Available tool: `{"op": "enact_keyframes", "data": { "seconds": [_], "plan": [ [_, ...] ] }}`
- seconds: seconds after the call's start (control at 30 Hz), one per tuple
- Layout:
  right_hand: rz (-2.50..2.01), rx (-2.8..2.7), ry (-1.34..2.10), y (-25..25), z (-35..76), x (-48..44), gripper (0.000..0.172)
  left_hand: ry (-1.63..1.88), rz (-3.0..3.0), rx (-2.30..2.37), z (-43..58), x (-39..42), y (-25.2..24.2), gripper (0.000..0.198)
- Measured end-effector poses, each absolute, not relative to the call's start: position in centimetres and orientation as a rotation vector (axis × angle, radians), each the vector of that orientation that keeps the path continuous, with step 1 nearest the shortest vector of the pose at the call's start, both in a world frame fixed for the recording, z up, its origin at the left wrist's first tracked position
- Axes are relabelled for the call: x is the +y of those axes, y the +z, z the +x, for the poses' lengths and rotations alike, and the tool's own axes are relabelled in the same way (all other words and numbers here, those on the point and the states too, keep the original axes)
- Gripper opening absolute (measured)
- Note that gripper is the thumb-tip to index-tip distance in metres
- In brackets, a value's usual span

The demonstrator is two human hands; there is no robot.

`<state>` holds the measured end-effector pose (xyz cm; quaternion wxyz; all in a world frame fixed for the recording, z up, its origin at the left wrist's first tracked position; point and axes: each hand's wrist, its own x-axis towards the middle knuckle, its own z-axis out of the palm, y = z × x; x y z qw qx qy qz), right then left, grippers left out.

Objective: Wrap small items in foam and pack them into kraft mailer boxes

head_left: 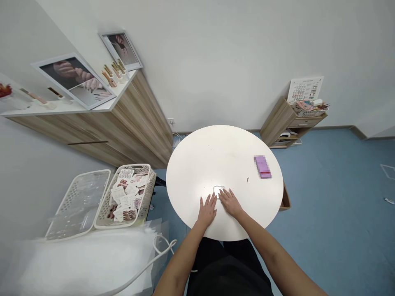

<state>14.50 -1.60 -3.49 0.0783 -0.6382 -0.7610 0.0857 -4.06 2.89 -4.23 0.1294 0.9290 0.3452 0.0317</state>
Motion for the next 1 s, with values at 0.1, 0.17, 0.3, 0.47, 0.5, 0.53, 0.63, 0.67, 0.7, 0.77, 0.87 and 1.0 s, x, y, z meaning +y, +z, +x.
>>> {"op": "enact_keyframes", "data": {
  "seconds": [0.1,0.17,0.3,0.47,0.5,0.53,0.63,0.67,0.7,0.77,0.87,1.0],
  "plan": [
    [-1.883,-2.287,0.269,-3.1,14.7,-1.7,0.048,0.043,2.671,1.031,-4.1,2.6,-4.2,0.073],
    [-1.89,-2.276,0.304,-2.6,14.8,-1.4,0.048,0.044,2.631,1.134,-4.2,2.3,-4.3,0.075],
    [-1.975,-2.183,0.42,-1.9,15.2,0.1,0.054,0.017,2.506,1.439,-4.6,2.3,-4.9,0.105],
    [-1.953,-2.163,0.573,-2.5,16.3,2.3,0.056,-0.203,2.47,1.485,-4.6,2.6,-5.7,0.128],
    [-1.93,-2.164,0.556,-2.7,16.7,2.9,0.054,-0.244,2.471,1.484,-4.5,2.7,-5.9,0.13],
    [-1.916,-2.161,0.528,-2.8,17.1,3.6,0.051,-0.285,2.469,1.485,-4.4,2.7,-6.1,0.132],
    [-1.949,-2.139,0.445,-3.0,18.7,6.2,0.046,-0.395,2.45,1.496,-4.2,2.7,-6.8,0.136],
    [-1.977,-2.133,0.426,-3.0,19.2,7.2,0.045,-0.42,2.443,1.501,-4.1,2.7,-7.0,0.137],
    [-2.005,-2.128,0.411,-3.1,19.8,8.2,0.045,-0.437,2.436,1.507,-4.1,2.7,-7.1,0.138],
    [-2.054,-2.113,0.39,-3.2,20.7,9.9,0.046,-0.457,2.425,1.513,-3.9,2.7,-7.2,0.139],
    [-2.092,-2.092,0.393,-3.7,21.8,11.6,0.047,-0.454,2.414,1.512,-3.8,2.6,-7.2,0.14],
    [-2.106,-2.102,0.406,-4.3,22.7,12.1,0.047,-0.401,2.406,1.512,-3.6,2.5,-7.0,0.142]
  ]
}}
